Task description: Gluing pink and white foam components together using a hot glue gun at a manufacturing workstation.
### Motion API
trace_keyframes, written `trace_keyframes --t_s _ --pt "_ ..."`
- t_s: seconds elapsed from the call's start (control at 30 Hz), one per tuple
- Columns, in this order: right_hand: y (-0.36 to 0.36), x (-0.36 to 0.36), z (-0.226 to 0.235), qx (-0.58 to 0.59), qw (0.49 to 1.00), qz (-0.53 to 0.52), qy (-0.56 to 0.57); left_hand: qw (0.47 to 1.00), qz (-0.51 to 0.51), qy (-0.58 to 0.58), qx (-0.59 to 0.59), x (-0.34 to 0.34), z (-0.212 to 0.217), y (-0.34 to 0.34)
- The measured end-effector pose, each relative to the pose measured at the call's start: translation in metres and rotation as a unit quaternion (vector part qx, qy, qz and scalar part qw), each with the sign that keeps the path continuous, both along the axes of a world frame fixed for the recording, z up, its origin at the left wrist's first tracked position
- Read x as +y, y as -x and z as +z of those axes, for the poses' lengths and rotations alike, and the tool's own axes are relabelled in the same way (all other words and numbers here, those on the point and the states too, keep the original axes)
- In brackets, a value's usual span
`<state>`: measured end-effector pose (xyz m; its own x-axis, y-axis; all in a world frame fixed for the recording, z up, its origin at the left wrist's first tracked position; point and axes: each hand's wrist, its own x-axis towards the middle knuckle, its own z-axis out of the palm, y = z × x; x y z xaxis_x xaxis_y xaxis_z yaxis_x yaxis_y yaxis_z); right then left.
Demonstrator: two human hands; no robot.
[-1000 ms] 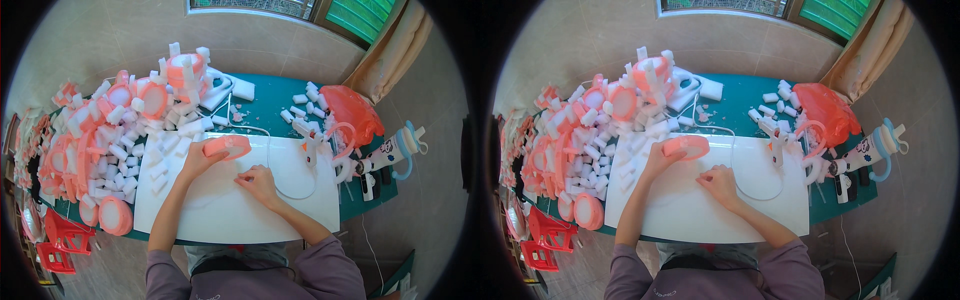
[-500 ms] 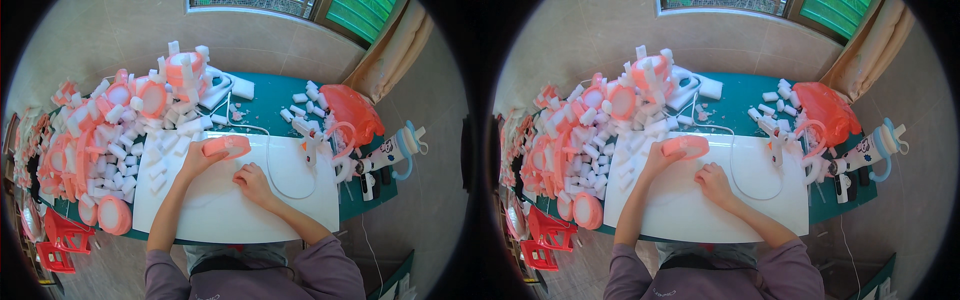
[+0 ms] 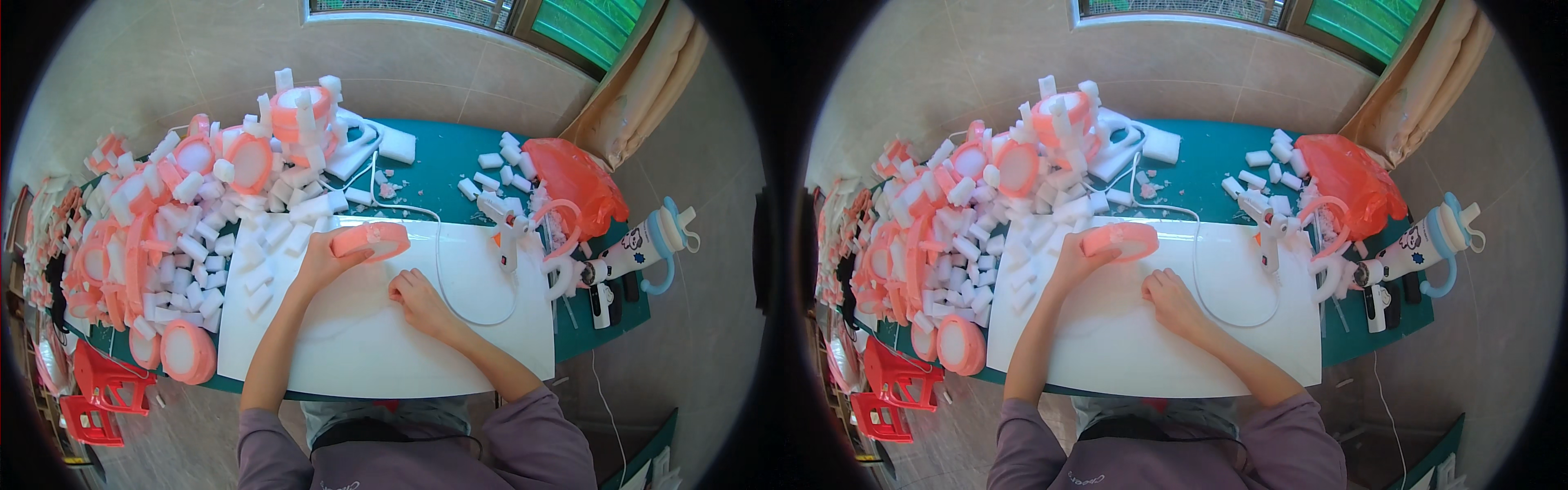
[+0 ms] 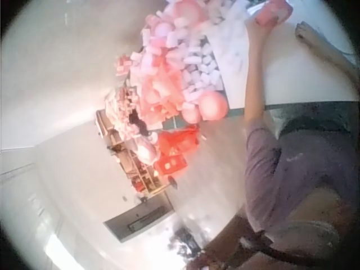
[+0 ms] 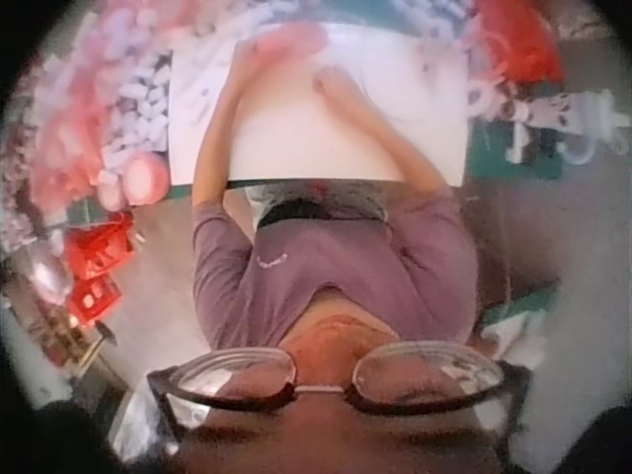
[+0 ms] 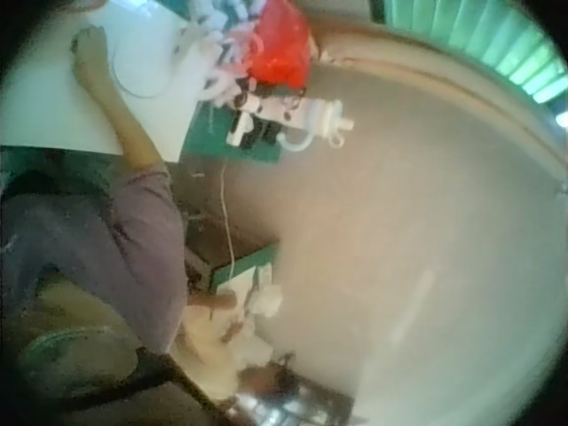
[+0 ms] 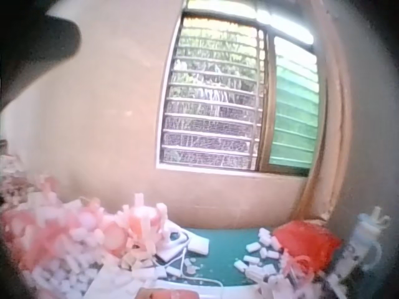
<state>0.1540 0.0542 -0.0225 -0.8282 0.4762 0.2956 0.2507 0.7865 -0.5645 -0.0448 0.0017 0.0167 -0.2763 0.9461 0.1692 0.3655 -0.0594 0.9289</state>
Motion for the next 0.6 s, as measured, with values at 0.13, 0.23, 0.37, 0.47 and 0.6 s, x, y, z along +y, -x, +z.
trace_keyframes --t_s 0.13,0.23,0.37,0.47,0.6 --pt "-0.006 0.013 0.006 0.011 0.998 0.015 0.066 1.000 -0.001 0.005 0.004 0.000 0.001 0.000" --pt "-0.008 0.014 0.014 0.003 0.988 0.021 0.150 1.000 0.005 0.011 -0.004 0.001 -0.002 0.001" --pt "-0.007 0.013 0.011 0.007 0.997 0.035 0.066 1.000 0.011 0.006 0.012 0.001 -0.003 0.001" --pt "-0.004 0.014 0.009 -0.002 0.990 0.009 0.141 1.000 0.009 0.010 0.006 0.000 0.001 -0.001" --pt "0.000 0.014 0.002 0.020 0.986 -0.016 0.164 1.000 0.010 0.015 0.002 0.000 0.001 -0.001"
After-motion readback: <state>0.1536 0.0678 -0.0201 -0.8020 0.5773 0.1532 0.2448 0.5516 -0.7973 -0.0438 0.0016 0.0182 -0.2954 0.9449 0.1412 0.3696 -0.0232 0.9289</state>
